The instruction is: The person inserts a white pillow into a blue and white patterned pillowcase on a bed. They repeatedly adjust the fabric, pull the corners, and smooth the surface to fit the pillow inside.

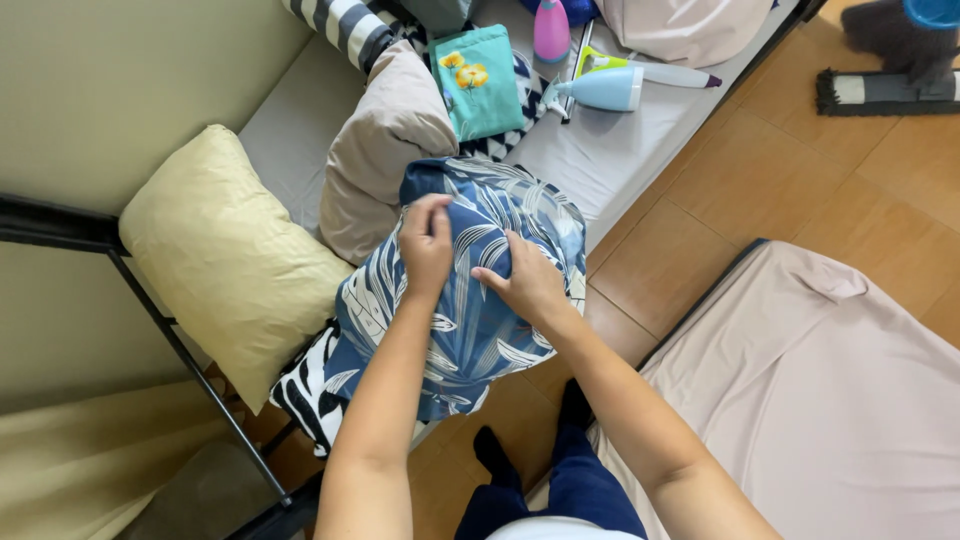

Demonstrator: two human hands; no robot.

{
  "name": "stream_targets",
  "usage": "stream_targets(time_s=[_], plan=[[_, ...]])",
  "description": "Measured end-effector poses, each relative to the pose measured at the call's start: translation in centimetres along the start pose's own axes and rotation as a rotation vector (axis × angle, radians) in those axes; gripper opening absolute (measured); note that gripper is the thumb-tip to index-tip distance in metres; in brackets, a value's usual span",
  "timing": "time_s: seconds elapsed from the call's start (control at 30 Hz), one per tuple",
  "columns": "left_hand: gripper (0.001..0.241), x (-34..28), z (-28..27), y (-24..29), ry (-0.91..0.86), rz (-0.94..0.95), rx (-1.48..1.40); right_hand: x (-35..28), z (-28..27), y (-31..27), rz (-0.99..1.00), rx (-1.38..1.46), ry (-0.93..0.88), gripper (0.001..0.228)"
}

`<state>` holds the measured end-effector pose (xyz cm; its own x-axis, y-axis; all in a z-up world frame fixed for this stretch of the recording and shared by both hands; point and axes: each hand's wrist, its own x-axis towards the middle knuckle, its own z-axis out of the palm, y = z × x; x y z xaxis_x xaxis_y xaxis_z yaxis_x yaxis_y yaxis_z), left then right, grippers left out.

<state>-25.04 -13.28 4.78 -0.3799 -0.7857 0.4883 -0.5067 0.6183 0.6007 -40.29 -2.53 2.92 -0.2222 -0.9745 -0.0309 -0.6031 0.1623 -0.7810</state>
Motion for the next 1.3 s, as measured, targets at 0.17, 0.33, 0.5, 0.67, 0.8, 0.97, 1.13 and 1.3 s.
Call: stream_targets(time_s=[0.17, 0.33, 0.5, 0.67, 0.8, 0.97, 1.13, 1.3], plan=[[0.034, 2.8, -1.9, -2.7, 0.284, -0.280, -0.069, -0.4, 0.6, 0.6, 0.007, -0.043, -0.069, 0.084], [0.034, 5.5, -1.2, -6.1, 0.027, -0.268, 0.074, -0.3, -1.7, -1.1, 0.055, -0.027, -0.125, 0.083], [0.028, 7.0, -1.0, -3.0, -0.108, -0.365, -0.001, 2.1, -2.6, 0.1, 0.012, 0.014, -0.055, 0.076], [0.018, 7.0, 1.0, 1.8, -0.010, -0.113, -0.067, 4.5, -1.3, 0.0, 0.017, 0.278, 0.112, 0.067], [0.013, 8.1, 3.7, 3.2, -0.022, -0.128, -0.119, 6.0, 2.8, 3.9, 0.043, 0.312, -0.025, 0.071], [0.010, 10.3, 7.4, 5.2, -0.075, -0.038, -0.141, 7.7, 3.7, 7.4, 0.439, 1.002, -0.401, 0.075], [0.012, 11.7, 9.3, 3.9, -0.213, -0.052, -0.220, 8.7, 1.7, 7.4, 0.398, 0.898, -0.293, 0.054], [0.015, 11.3, 9.3, 3.0, -0.327, -0.108, -0.301, 9.2, 0.9, 7.7, 0.110, 0.236, 0.156, 0.048]])
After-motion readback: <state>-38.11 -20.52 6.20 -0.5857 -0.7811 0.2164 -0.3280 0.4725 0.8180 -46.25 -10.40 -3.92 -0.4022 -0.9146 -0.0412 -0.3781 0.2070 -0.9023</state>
